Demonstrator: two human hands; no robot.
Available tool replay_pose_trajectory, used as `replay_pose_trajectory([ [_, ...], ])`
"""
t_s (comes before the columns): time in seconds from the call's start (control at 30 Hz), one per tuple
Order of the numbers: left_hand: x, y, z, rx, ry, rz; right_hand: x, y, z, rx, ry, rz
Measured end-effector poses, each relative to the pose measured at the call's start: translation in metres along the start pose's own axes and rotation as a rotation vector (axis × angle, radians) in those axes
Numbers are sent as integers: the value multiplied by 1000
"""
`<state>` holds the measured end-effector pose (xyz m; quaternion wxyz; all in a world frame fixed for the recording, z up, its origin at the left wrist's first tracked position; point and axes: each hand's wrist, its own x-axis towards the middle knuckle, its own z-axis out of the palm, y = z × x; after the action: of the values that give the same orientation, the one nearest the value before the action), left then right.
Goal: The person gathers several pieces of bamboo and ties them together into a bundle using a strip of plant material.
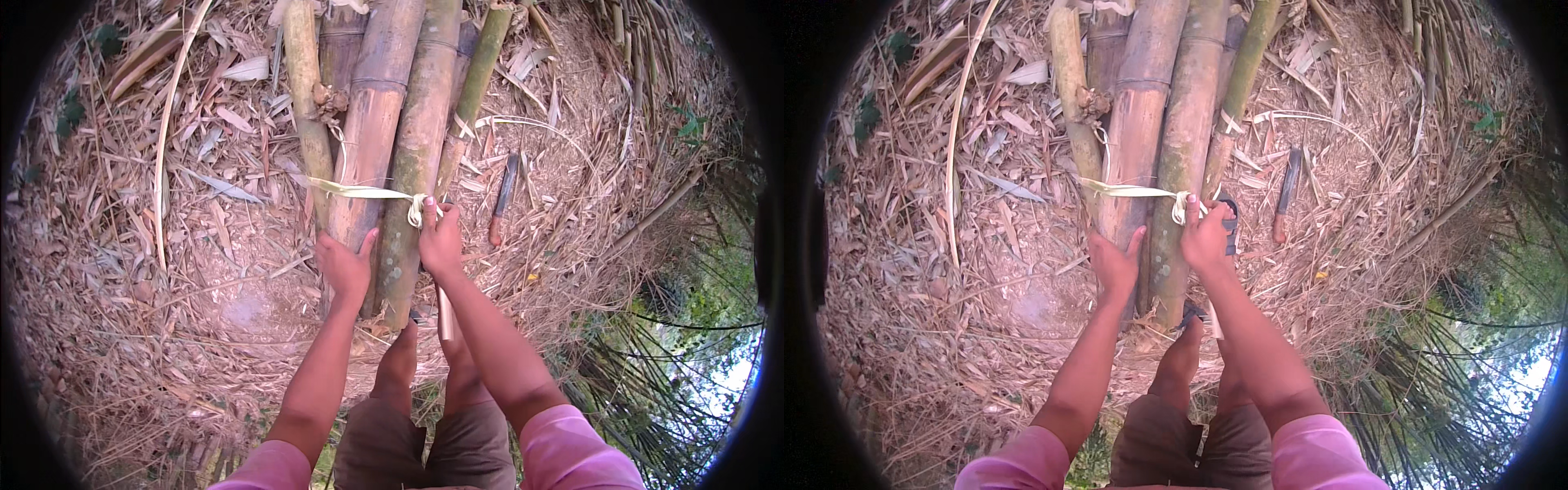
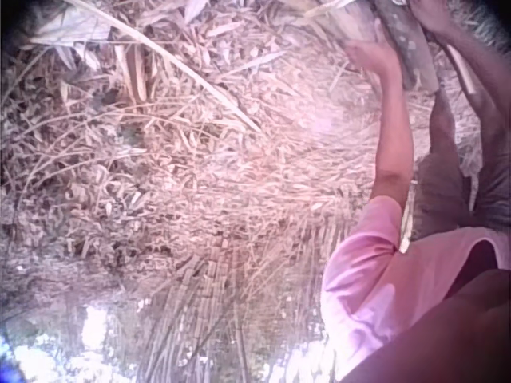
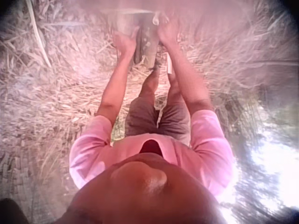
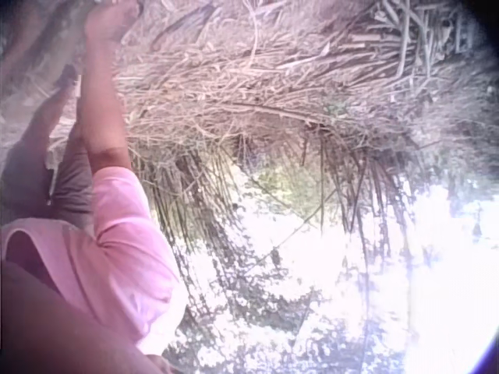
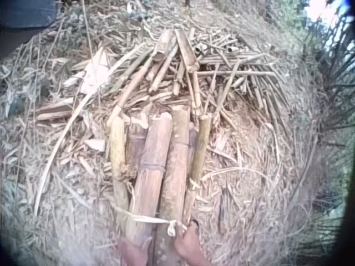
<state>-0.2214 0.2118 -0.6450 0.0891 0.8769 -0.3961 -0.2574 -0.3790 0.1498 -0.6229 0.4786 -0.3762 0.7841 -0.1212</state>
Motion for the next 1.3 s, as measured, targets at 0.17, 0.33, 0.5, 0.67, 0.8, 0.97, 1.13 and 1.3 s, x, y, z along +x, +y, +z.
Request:
replay_pose_trajectory([
  [0.17, 3, -4, 1, 3, 1, 13, -16, -5, 53, 333, 330, 106],
  [0.33, -25, -9, -26, -161, -81, 184, -22, -21, 60, 539, 380, 326],
  [0.5, -59, 11, -83, -452, -717, 217, -6, -16, 66, 674, 395, 462],
  [0.67, -23, 0, -83, -250, -769, 305, -16, -26, 64, 779, 340, 522],
  [0.8, 20, 7, -86, 71, -662, 710, -22, -32, 50, 963, 224, 529],
  [0.97, 71, 34, -90, 460, -559, 1204, -29, -37, 40, 1018, 95, 568],
  [1.13, 105, 80, -105, 602, -508, 1476, -29, -35, 43, 1165, 69, 511],
  [1.3, 128, 127, -101, 723, -453, 1726, -36, -36, 46, 1223, 22, 448],
])
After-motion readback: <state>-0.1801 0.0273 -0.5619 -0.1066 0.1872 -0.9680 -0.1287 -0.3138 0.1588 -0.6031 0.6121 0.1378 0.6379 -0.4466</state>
